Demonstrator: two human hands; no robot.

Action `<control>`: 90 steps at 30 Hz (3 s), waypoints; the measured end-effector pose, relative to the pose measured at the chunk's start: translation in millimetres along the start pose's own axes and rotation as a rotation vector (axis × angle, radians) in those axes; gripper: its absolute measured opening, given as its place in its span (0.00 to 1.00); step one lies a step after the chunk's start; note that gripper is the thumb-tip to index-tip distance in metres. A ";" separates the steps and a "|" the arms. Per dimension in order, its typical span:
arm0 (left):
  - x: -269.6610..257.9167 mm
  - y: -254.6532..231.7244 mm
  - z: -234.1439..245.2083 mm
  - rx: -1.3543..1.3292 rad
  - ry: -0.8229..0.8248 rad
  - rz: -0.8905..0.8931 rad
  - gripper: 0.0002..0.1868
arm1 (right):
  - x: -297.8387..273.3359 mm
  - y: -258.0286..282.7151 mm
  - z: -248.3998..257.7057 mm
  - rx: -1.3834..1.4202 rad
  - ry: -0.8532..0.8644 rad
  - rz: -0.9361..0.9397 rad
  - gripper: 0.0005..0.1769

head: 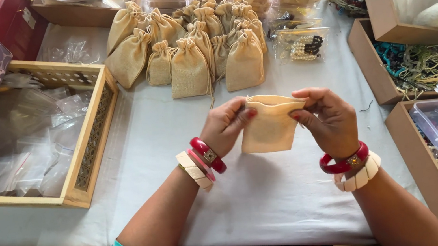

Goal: The person places small plastic bags containing jewelry into beige drawstring pouches and ties them shut. They handle several pouches and bags of beads, arranging the filled pouches on the table. Finally, they pick up a turquoise beaded necklace and lay it on the table.

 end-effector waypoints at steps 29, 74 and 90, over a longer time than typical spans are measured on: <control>-12.2 -103.6 41.9 1.196 -0.292 -0.512 0.16 | 12.4 40.0 34.8 -1.000 -0.248 0.342 0.03; -23.7 7.0 216.2 0.969 -0.801 0.057 0.23 | 4.2 -84.2 -3.4 0.295 0.096 -0.543 0.17; -25.0 -56.2 165.6 1.215 -0.803 -0.291 0.18 | 2.6 -114.9 -7.4 0.075 0.087 -0.470 0.16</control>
Point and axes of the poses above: each hand's wrist, its own x-axis towards the middle knuckle, its own z-axis out of the back of the hand, y = z × x, the point moved 9 cm from there along x, towards the middle knuckle, and after that the axes turned 4 degrees about y, right-handed, at the moved point
